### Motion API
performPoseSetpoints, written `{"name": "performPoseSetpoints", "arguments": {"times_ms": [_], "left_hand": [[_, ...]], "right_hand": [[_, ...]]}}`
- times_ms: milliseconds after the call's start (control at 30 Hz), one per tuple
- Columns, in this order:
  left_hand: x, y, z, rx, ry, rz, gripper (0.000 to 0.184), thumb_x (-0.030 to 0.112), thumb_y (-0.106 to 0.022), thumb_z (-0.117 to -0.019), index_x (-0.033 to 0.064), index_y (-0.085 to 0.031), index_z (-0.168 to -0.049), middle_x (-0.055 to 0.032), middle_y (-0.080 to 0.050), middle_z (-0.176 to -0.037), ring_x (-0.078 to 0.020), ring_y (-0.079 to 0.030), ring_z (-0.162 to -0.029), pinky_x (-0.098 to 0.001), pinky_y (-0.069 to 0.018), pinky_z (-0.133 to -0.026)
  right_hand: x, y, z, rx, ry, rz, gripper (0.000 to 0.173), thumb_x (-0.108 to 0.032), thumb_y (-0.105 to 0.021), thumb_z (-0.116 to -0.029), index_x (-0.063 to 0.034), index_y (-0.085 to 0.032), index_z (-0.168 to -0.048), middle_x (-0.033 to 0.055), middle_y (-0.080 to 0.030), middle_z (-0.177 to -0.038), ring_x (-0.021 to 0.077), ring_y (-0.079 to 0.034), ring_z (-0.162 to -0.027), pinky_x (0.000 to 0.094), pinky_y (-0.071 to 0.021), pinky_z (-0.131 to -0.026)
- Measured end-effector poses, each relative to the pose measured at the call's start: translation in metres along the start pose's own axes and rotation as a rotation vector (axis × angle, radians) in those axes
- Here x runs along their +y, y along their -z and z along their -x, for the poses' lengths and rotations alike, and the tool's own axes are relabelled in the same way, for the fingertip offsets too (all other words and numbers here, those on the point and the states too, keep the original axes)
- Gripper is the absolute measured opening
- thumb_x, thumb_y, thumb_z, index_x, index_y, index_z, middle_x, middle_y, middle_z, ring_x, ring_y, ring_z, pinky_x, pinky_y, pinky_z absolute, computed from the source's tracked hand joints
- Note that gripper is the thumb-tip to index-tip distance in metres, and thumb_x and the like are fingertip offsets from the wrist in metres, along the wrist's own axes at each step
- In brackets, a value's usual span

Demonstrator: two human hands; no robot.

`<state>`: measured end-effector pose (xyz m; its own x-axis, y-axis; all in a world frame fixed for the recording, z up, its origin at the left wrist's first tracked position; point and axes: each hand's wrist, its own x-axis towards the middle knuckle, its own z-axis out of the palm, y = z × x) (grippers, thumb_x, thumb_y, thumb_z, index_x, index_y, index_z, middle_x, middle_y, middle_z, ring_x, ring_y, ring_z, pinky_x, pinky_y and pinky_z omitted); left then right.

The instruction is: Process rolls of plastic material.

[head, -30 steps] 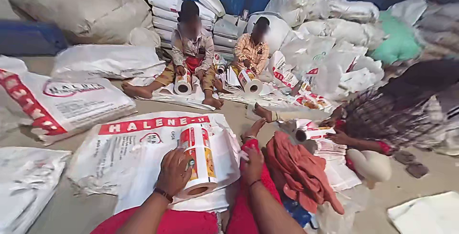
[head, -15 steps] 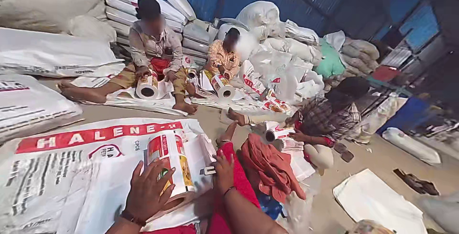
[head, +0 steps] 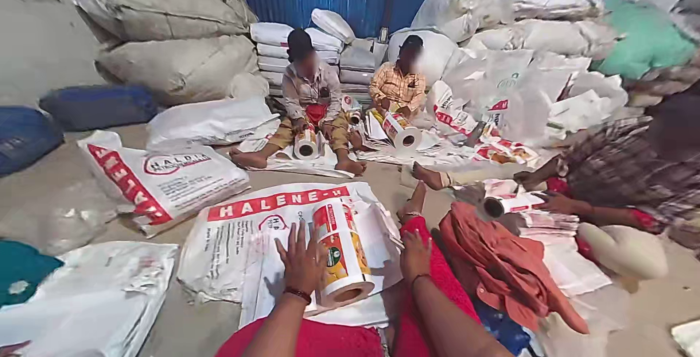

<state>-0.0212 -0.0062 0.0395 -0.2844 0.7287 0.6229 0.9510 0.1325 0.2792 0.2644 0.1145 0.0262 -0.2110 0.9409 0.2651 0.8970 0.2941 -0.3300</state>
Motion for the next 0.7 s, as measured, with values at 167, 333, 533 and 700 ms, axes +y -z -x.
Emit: {"name": "performPoseSetpoints", "arguments": {"times_ms": [167, 333, 533, 700], "left_hand": [[0.014, 0.004, 0.004, 0.305, -0.324, 0.117, 0.043, 0.048, -0.043, -0.1023, 0.0244, -0.063, -0.132, -0.0148, -0.053, -0.151, -0.0372, -0.037, -0.150, -0.0670, -0.0169, -0.121], [0.017, -0.007, 0.014, 0.240, -0.393, 0.149, 0.041, 0.043, -0.049, -0.0989, 0.0236, -0.058, -0.134, -0.0114, -0.053, -0.150, -0.0337, -0.041, -0.147, -0.0637, -0.0209, -0.122], [0.037, -0.005, 0.009, 0.196, -0.375, 0.241, 0.048, 0.042, -0.050, -0.1001, 0.0120, -0.061, -0.136, -0.0237, -0.055, -0.147, -0.0476, -0.044, -0.143, -0.0737, -0.0230, -0.116], [0.034, -0.004, 0.016, 0.235, -0.238, 0.095, 0.059, 0.051, -0.046, -0.0994, 0.0183, -0.050, -0.148, -0.0226, -0.042, -0.159, -0.0495, -0.029, -0.151, -0.0775, -0.0139, -0.115]], "right_hand": [[-0.001, 0.010, 0.005, 0.233, 0.244, -0.111, 0.031, 0.005, -0.065, -0.0832, -0.0058, -0.076, -0.110, 0.0135, -0.060, -0.145, 0.0412, -0.041, -0.147, 0.0740, -0.0161, -0.119], [0.000, 0.017, 0.013, 0.384, 0.473, -0.167, 0.027, 0.001, -0.061, -0.0817, -0.0111, -0.077, -0.101, 0.0116, -0.066, -0.138, 0.0443, -0.048, -0.140, 0.0762, -0.0209, -0.116], [0.001, 0.039, 0.004, 0.387, 0.441, -0.189, 0.027, 0.002, -0.065, -0.0799, -0.0087, -0.080, -0.099, 0.0157, -0.067, -0.136, 0.0490, -0.046, -0.141, 0.0775, -0.0185, -0.116], [-0.001, 0.025, 0.009, 0.333, 0.419, -0.195, 0.025, -0.001, -0.062, -0.0829, -0.0100, -0.078, -0.099, 0.0170, -0.063, -0.140, 0.0500, -0.042, -0.143, 0.0775, -0.0174, -0.116]]}}
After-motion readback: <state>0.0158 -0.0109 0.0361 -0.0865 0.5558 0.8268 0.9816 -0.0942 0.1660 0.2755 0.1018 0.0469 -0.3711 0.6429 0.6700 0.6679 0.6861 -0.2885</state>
